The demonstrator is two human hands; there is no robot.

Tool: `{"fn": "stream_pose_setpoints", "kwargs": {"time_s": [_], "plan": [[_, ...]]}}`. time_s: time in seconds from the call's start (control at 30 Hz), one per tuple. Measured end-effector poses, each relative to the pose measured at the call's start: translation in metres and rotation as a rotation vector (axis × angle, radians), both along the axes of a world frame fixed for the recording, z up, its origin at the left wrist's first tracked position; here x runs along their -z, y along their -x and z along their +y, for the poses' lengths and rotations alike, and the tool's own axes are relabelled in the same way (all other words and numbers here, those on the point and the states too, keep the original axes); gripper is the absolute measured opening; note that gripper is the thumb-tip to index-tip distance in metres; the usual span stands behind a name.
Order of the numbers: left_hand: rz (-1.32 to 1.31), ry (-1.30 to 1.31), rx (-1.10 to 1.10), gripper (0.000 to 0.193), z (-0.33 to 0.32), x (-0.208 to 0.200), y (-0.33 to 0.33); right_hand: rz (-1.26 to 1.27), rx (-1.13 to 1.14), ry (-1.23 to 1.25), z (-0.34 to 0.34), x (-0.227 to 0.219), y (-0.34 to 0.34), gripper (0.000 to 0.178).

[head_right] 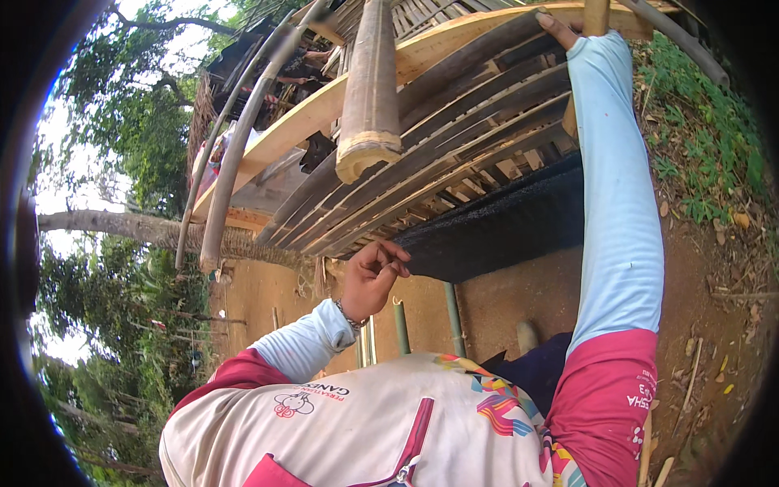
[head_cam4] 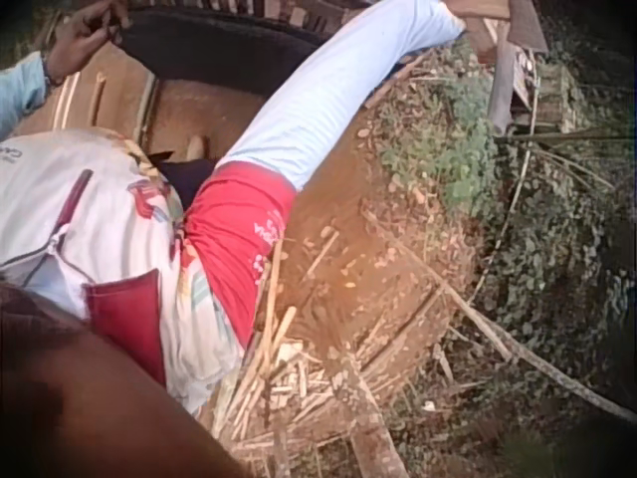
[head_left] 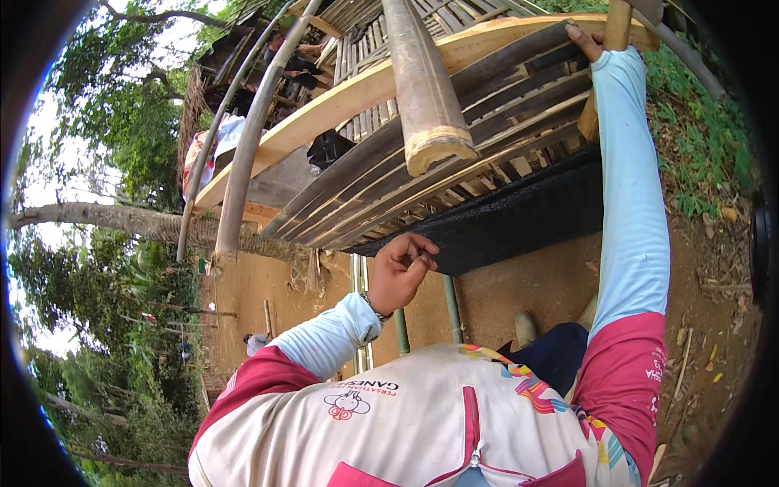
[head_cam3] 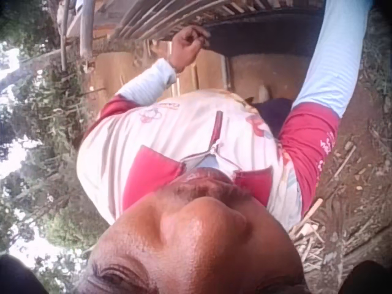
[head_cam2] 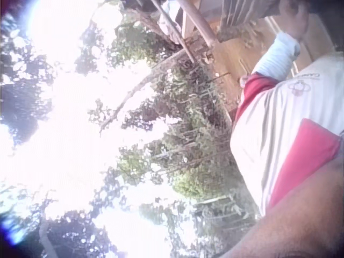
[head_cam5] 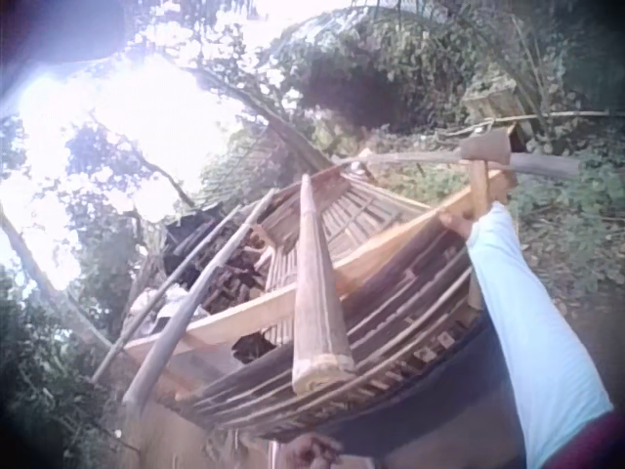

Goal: The person assembles a bamboo structure by inserting thin bamboo strips into a frame and securing them with a wooden mallet. They repeatedly position the strips and tap them into place, working on the side of a large curved frame outdoors.

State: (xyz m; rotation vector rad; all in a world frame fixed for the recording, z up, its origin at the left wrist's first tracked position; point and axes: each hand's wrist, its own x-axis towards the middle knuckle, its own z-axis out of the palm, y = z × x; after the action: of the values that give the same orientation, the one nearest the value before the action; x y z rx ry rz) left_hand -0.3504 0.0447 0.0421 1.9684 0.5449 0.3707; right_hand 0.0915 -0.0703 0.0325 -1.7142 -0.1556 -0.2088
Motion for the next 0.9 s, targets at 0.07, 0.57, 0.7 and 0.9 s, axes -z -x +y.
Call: {"fn": "stream_pose_setpoints", "kwargs": {"time_s": [0.07,0.57,0.7,0.9], "plan": [[-0.013,0.120,-0.129,0.015,0.006,0.005,0.008,-0.139,-0.089,-0.097,0.022,0.037,-0.023,0.077],[-0.303,-1.399,-0.276,0.009,0.143,-0.042,-0.053,0.048,-0.181,-0.258,0.018,0.017,0.008,0.058],[-0.347,-1.430,-0.359,0.008,0.147,-0.035,-0.065,0.012,-0.126,-0.285,0.015,0.011,0.010,0.057],[-0.324,-1.419,-0.369,0.008,0.149,-0.035,-0.069,0.019,-0.069,-0.167,0.013,0.014,0.004,0.070]]}}
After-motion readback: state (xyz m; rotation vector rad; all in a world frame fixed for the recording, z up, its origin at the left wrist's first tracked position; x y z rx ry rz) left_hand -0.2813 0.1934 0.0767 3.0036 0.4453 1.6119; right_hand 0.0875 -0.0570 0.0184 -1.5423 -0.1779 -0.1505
